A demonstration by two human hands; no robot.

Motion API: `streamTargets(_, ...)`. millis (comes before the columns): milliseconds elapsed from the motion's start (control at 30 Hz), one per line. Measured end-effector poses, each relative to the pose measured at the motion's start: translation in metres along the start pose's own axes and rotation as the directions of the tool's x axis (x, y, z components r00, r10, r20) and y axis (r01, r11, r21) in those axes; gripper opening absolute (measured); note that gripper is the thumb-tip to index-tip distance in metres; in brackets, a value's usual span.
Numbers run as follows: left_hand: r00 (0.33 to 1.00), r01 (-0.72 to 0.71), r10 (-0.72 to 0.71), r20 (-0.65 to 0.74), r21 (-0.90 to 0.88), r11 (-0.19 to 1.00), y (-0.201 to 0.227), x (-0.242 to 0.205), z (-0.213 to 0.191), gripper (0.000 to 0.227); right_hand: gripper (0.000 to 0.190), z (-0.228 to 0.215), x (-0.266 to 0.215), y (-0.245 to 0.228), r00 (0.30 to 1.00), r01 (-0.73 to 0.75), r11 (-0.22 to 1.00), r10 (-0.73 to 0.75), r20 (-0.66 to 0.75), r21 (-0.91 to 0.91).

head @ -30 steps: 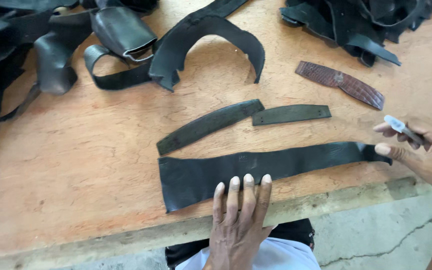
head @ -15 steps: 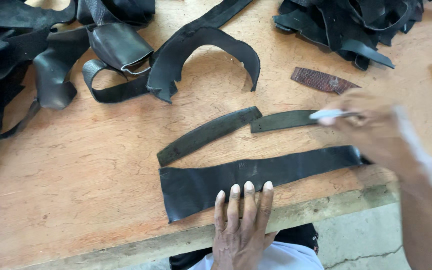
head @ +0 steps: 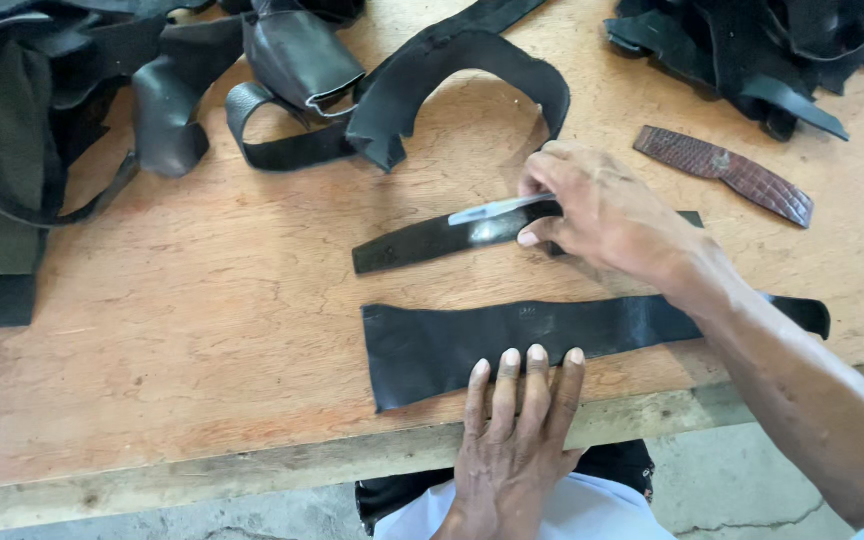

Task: The person traces the outline of a template onto a piece of black material using a pen while holding it steady on a wooden workbench.

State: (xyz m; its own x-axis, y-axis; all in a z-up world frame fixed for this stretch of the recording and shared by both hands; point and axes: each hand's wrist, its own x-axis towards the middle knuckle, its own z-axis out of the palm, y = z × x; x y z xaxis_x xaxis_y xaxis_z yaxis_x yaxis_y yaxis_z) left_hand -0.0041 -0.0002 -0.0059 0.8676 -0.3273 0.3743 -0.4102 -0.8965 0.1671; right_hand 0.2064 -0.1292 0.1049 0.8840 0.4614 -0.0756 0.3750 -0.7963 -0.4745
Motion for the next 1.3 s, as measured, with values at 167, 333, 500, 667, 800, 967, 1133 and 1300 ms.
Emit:
streamTargets(167,0.999,-0.009,0.011,0.041,-0.027,1.0,-0.005,-0.002,-0.001,0.107,0.03,-0.003,0.002,0.002,0.991,0.127,0.991,-0.126,-0.041,0.031)
streamTargets(333,0.998,0.014,-0.008,0.065,-0.081,0.997,-0.003,0.005,-0.004,0.108,0.02,-0.02,-0.011,0.024,1.0,-0.004,0.987,0.009,-0.029,0.161)
streamTargets(500,0.971,0.049,0.032,0.238,-0.326,0.944,-0.016,0.016,-0.014,0.101,0.019,-0.054,-0.042,0.057,0.985,0.164,0.928,-0.139,-0.097,0.334)
streamTargets(667,0.968,0.037,0.053,0.247,-0.345,0.938,-0.061,0.018,-0.034,0.049,0.021,-0.072,-0.096,0.081,0.956,-0.244,0.885,0.15,0.253,0.396)
streamTargets(800,0.996,0.049,-0.039,0.078,-0.125,0.991,-0.105,0.027,-0.04,0.05,0.019,-0.05,-0.112,0.085,0.733,-0.599,0.801,0.555,0.393,-0.012)
streamTargets(967,0.935,0.193,-0.139,0.326,-0.14,0.971,-0.143,0.03,-0.048,0.079,0.024,-0.036,-0.115,0.073,0.785,-0.573,0.818,0.533,0.315,0.045)
streamTargets(1133,0.956,0.141,-0.092,0.279,-0.159,0.977,-0.171,0.043,-0.064,0.079,0.027,-0.034,-0.107,0.054,0.81,-0.531,0.839,0.462,0.36,0.12)
streamTargets(1300,0.926,0.258,-0.185,0.329,-0.192,0.947,-0.18,0.048,-0.081,0.071,0.024,-0.039,-0.104,0.055,0.795,-0.554,0.818,0.465,0.388,0.154)
